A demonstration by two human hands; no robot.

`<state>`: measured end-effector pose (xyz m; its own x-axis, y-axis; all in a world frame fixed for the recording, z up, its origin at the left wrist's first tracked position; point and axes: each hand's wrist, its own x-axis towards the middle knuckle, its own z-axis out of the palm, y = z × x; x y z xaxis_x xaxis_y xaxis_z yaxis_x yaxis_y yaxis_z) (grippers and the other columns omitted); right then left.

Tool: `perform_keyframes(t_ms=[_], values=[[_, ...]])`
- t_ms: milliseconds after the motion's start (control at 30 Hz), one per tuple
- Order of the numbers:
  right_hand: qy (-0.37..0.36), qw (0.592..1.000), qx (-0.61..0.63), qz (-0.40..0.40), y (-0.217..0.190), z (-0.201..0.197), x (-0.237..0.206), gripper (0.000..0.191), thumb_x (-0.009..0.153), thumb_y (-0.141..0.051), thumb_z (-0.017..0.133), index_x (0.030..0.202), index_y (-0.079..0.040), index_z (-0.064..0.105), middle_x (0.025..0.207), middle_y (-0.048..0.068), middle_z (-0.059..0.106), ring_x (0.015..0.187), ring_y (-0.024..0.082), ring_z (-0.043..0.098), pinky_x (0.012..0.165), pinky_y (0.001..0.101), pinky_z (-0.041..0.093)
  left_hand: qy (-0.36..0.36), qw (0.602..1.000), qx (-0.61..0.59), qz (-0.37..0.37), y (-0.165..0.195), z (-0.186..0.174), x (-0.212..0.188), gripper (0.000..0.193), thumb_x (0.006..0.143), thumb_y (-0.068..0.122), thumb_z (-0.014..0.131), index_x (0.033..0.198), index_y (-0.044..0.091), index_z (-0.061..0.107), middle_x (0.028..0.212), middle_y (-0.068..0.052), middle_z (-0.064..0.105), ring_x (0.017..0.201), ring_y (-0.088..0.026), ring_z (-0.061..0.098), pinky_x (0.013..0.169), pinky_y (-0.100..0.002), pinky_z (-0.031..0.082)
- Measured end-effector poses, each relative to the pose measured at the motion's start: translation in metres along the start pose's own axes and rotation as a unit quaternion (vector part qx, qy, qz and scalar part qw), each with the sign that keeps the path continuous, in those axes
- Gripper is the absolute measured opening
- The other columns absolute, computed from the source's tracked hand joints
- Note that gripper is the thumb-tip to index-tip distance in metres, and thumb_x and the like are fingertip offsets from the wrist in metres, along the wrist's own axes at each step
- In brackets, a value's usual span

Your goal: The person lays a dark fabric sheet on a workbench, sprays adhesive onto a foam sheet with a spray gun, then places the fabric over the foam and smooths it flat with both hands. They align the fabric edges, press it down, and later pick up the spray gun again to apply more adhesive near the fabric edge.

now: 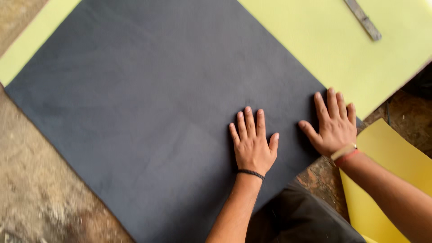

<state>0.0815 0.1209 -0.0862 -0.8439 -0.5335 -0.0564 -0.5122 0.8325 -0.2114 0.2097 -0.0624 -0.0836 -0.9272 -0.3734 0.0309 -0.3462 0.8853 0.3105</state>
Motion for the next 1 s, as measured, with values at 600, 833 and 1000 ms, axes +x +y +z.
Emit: perform_keyframes(t_ms=[600,833,1000], values=[[-0.034,0.999,0.035,-0.018,-0.008,-0.007,-0.033,0.094,0.096,-0.069,0.038,0.164,-0.007,0.019,0.169,0.029,0.007,0.156,0.045,0.003,0.120,0.0636,0.005,0.037,0.887,0.059,-0.456,-0.177,-0.063,-0.295,0.077,0.100,0.060,0.042,0.164,0.024,0.021,0.172,-0.016,0.010,0.156,-0.037,0.013,0.123,-0.059,0.013],[-0.067,0.997,0.004,-0.025,-0.001,-0.029,-0.010,0.085,0.079,-0.056,0.072,0.150,-0.017,0.048,0.160,0.017,0.038,0.149,0.036,0.034,0.118,0.0538,0.032,0.015,0.875,0.070,-0.479,-0.156,-0.034,-0.262,0.093,0.095,0.066,0.044,0.164,0.011,0.013,0.170,-0.021,0.006,0.156,-0.039,0.009,0.123,-0.057,0.010],[0.025,0.993,0.109,0.035,0.049,-0.043,0.072,0.070,0.086,-0.043,0.075,0.145,-0.010,0.054,0.158,0.022,0.043,0.143,0.040,0.042,0.116,0.0488,0.039,-0.001,0.898,0.088,-0.431,-0.119,-0.019,-0.206,0.098,0.094,0.067,0.043,0.162,0.004,0.010,0.169,-0.023,0.004,0.155,-0.039,0.006,0.123,-0.054,0.008]])
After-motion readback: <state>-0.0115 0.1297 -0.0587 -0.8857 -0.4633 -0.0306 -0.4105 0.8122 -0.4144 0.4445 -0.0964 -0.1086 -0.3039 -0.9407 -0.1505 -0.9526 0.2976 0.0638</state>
